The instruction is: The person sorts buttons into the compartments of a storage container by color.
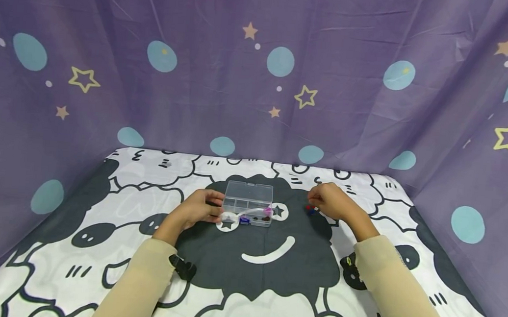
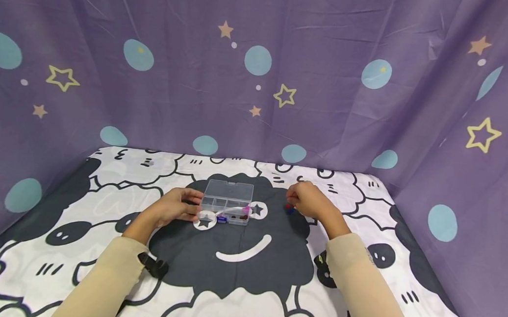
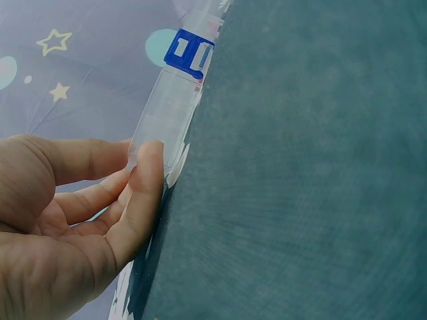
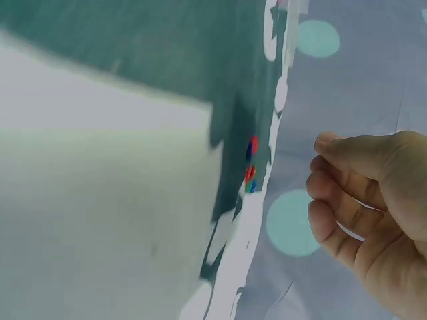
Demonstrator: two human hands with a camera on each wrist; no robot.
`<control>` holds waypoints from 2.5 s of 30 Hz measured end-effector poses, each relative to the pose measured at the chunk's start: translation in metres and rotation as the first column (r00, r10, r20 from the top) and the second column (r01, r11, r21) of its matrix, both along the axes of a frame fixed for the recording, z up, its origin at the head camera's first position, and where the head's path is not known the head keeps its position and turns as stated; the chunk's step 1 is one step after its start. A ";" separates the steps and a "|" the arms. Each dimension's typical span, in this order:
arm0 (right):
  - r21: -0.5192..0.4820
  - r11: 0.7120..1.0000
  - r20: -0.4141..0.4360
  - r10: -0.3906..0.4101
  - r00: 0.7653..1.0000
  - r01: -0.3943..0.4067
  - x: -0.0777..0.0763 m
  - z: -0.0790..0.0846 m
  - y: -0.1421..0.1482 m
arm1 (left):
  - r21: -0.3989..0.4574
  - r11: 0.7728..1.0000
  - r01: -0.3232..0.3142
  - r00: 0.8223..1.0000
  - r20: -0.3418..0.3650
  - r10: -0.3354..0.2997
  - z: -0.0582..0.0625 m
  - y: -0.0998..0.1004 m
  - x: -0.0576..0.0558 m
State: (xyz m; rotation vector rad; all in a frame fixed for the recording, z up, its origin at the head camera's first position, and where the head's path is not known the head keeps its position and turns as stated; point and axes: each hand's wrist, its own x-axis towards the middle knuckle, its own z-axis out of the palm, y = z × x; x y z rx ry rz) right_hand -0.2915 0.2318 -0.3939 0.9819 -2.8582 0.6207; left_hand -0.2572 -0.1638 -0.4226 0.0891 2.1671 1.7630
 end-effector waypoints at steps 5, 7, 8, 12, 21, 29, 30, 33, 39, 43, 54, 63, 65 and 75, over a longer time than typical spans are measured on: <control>0.029 0.999 -0.019 -0.012 1.000 0.013 -0.005 -0.006 0.013 | -0.001 1.000 -0.001 1.000 -0.003 0.001 0.000 -0.001 0.000; 0.038 0.999 -0.022 -0.016 1.000 0.017 -0.007 -0.007 0.017 | 0.000 1.000 -0.003 1.000 -0.005 0.003 0.000 -0.001 0.000; 0.042 0.999 -0.023 -0.016 1.000 0.017 -0.008 -0.008 0.019 | 0.000 1.000 -0.002 1.000 -0.006 0.002 0.000 -0.001 0.000; 0.053 0.998 -0.003 -0.014 1.000 0.015 -0.011 -0.010 0.025 | -0.003 1.000 -0.005 1.000 -0.005 0.005 -0.001 -0.001 0.000; 0.045 0.998 0.106 0.029 0.994 -0.034 -0.021 -0.014 0.026 | 0.001 1.000 -0.007 1.000 -0.004 0.007 -0.002 -0.001 -0.001; 0.068 0.997 0.142 0.037 0.989 -0.047 -0.024 -0.016 0.025 | 0.002 1.000 -0.006 1.000 -0.005 0.006 -0.003 -0.001 -0.001; 0.072 0.996 0.143 0.033 0.989 -0.044 -0.024 -0.016 0.024 | 0.003 1.000 -0.006 1.000 -0.005 0.006 -0.003 -0.001 -0.002; 0.085 0.995 0.144 0.035 0.989 -0.047 -0.025 -0.015 0.023 | 0.004 1.000 -0.006 1.000 -0.005 0.006 -0.003 -0.001 -0.002; 0.132 0.988 0.112 0.063 0.992 -0.077 -0.024 -0.013 0.023 | 0.007 1.000 -0.006 1.000 -0.004 0.006 -0.002 0.001 0.000; 0.164 0.981 0.070 0.093 0.993 -0.103 -0.025 -0.014 0.024 | 0.001 1.000 -0.006 1.000 -0.003 0.006 -0.001 0.002 0.001; 0.183 0.974 0.007 0.131 0.991 -0.130 -0.026 -0.015 0.020 | -0.004 1.000 -0.010 1.000 0.003 0.010 -0.002 0.000 0.000; 0.169 0.972 -0.001 0.165 0.986 -0.163 -0.028 -0.015 0.019 | -0.006 1.000 -0.010 1.000 -0.002 0.010 -0.001 0.000 0.001; 0.174 0.970 0.010 0.169 0.986 -0.168 -0.029 -0.015 0.019 | -0.006 1.000 -0.011 1.000 0.000 0.011 0.000 0.000 0.001; 0.185 0.965 -0.008 0.193 0.981 -0.189 -0.031 -0.017 0.019 | -0.008 1.000 -0.009 1.000 -0.005 0.009 -0.001 0.000 0.000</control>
